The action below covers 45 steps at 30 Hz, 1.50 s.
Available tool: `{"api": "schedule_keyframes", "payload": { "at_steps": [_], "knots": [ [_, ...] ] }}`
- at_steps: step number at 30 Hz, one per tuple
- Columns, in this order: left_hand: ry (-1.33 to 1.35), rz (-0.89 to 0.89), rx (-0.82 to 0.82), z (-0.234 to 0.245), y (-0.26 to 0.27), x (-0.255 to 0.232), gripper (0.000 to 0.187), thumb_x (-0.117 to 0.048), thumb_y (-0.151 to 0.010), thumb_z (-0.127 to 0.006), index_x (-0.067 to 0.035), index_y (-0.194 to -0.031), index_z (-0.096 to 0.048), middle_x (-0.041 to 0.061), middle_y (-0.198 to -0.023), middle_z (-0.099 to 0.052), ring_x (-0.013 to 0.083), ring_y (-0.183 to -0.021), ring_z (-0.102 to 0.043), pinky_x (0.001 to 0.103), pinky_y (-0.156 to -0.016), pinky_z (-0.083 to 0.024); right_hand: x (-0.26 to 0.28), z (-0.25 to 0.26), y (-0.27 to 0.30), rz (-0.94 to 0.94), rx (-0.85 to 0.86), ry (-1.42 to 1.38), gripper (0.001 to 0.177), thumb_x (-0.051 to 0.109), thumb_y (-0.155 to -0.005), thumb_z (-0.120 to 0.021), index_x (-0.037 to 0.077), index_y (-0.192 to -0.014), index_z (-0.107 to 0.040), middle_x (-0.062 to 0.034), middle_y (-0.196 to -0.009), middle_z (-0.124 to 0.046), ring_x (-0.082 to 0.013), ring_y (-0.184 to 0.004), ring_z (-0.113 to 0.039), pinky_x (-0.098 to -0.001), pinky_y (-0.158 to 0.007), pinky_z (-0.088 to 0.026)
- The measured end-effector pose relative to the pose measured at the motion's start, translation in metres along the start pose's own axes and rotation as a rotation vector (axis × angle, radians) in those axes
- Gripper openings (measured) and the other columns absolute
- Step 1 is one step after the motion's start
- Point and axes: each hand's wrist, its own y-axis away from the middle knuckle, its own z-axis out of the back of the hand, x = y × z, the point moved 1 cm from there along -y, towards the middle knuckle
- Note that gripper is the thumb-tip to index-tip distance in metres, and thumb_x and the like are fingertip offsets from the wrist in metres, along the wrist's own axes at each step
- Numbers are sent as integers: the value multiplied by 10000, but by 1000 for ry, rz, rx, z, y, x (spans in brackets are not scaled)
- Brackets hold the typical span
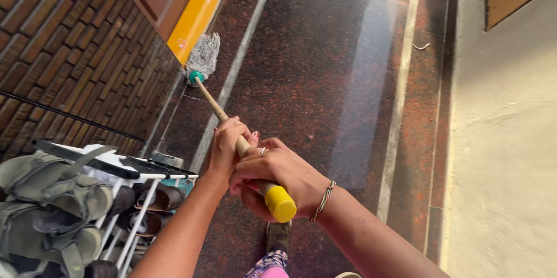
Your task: The person mops a tiled floor in a hallway using a string mop with a wooden handle. They move the mop back and forth along the length of the corridor, cleaning the surface near a shoe rack and a doorway.
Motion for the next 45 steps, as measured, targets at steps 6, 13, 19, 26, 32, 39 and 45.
{"api": "schedule_keyframes", "payload": {
  "at_steps": [6, 13, 19, 26, 32, 39, 45],
  "knots": [
    [151, -69, -162, -64, 33, -81, 178, -109, -747, -693, -24, -660, -563, 194, -823, -637, 421, -928, -644, 488, -968, -526, 34, 41, 84, -99, 61, -16, 224, 173, -725, -708, 138, -946, -710, -23, -853, -700, -224, -893, -692, -391, -847, -513],
    [293, -176, 73, -149, 118, -252, 166, -107, -722, -695, -43, -626, -576, 165, -746, -631, 395, -856, -621, 491, -896, -504, 121, 74, 272, -319, -145, -14, 191, 246, -776, -672, 96, -888, -709, -40, -839, -704, -246, -879, -696, -340, -773, -559],
    [410, -381, 376, -223, 210, -390, 180, -145, -727, -713, -47, -627, -600, 167, -732, -621, 395, -828, -614, 466, -924, -468, 189, 53, 443, -526, -497, 56, 121, 79, -739, -682, 92, -853, -719, -29, -788, -695, -206, -827, -708, -300, -731, -565],
    [262, -688, 870, -284, 304, -492, 210, -230, -660, -804, -65, -673, -675, 139, -847, -685, 380, -974, -651, 471, -849, -528, 241, -20, 572, -762, -1007, 195, 269, -88, -766, -655, 71, -947, -773, -19, -729, -691, -195, -991, -768, -297, -709, -575],
    [46, -844, 1067, -270, 334, -501, 411, -337, -545, -919, -82, -794, -715, 128, -915, -710, 326, -1006, -680, 440, -922, -533, 247, -81, 582, -609, -1273, 120, 216, -130, -698, -557, 50, -770, -653, -52, -798, -696, -265, -1091, -730, -389, -1008, -563],
    [-200, -716, 1096, -197, 298, -423, 397, -283, -560, -932, -141, -876, -740, 66, -1037, -712, 262, -1100, -667, 418, -896, -558, 220, -110, 504, -490, -1148, 34, 153, -97, -698, -664, 54, -677, -645, -30, -712, -677, -220, -891, -703, -357, -894, -579],
    [-164, -595, 874, -109, 246, -298, 502, -245, -539, -925, -180, -992, -719, 50, -1053, -683, 270, -1070, -664, 435, -861, -553, 203, -124, 375, -333, -893, -22, 135, -80, -714, -629, 55, -716, -640, -37, -757, -676, -197, -907, -693, -353, -956, -595]
  ]
}}
